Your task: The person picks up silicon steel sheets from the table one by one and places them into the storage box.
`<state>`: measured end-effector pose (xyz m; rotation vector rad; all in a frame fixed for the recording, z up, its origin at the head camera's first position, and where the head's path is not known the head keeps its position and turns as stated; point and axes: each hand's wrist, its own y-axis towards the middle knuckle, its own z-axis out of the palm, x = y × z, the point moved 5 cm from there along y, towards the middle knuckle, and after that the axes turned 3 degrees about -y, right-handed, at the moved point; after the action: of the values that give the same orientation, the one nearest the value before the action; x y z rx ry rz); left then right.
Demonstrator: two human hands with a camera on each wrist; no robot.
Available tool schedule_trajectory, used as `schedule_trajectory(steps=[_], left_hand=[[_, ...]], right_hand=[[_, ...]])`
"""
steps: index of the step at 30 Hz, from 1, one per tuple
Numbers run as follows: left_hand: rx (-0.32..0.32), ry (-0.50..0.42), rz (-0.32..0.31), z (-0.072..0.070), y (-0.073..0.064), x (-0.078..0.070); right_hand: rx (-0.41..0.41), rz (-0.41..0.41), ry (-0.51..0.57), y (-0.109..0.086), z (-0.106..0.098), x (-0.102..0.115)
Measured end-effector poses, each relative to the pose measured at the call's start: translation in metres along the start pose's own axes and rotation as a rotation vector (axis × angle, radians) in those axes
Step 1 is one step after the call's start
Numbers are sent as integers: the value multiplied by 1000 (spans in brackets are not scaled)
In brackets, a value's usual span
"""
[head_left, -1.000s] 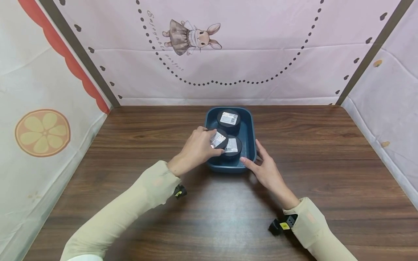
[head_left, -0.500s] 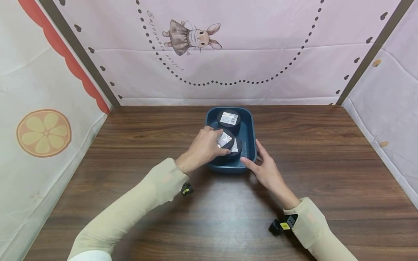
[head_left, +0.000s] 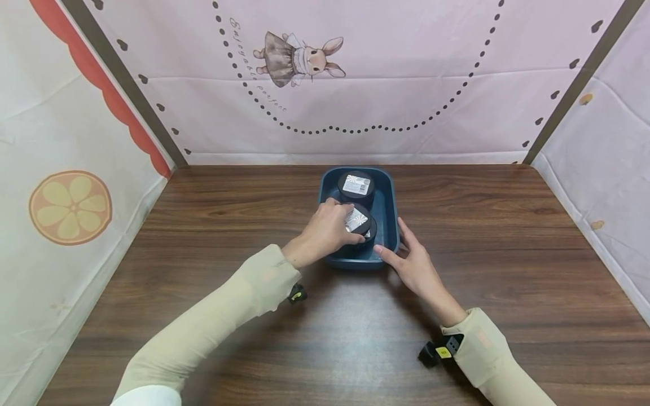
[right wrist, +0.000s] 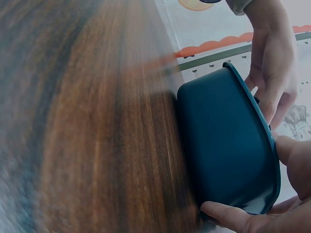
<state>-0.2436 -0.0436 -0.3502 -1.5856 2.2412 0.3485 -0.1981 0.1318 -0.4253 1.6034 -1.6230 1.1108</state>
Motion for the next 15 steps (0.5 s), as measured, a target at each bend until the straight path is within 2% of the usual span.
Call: schedule_trajectory(steps=[8,15], left_hand=[[40,-42,-4,5,2,-2],[58,-40,-6,11,4,-3]], right_hand=[[2,7,1,0,0,0],[4,2,5,1,0,-1]])
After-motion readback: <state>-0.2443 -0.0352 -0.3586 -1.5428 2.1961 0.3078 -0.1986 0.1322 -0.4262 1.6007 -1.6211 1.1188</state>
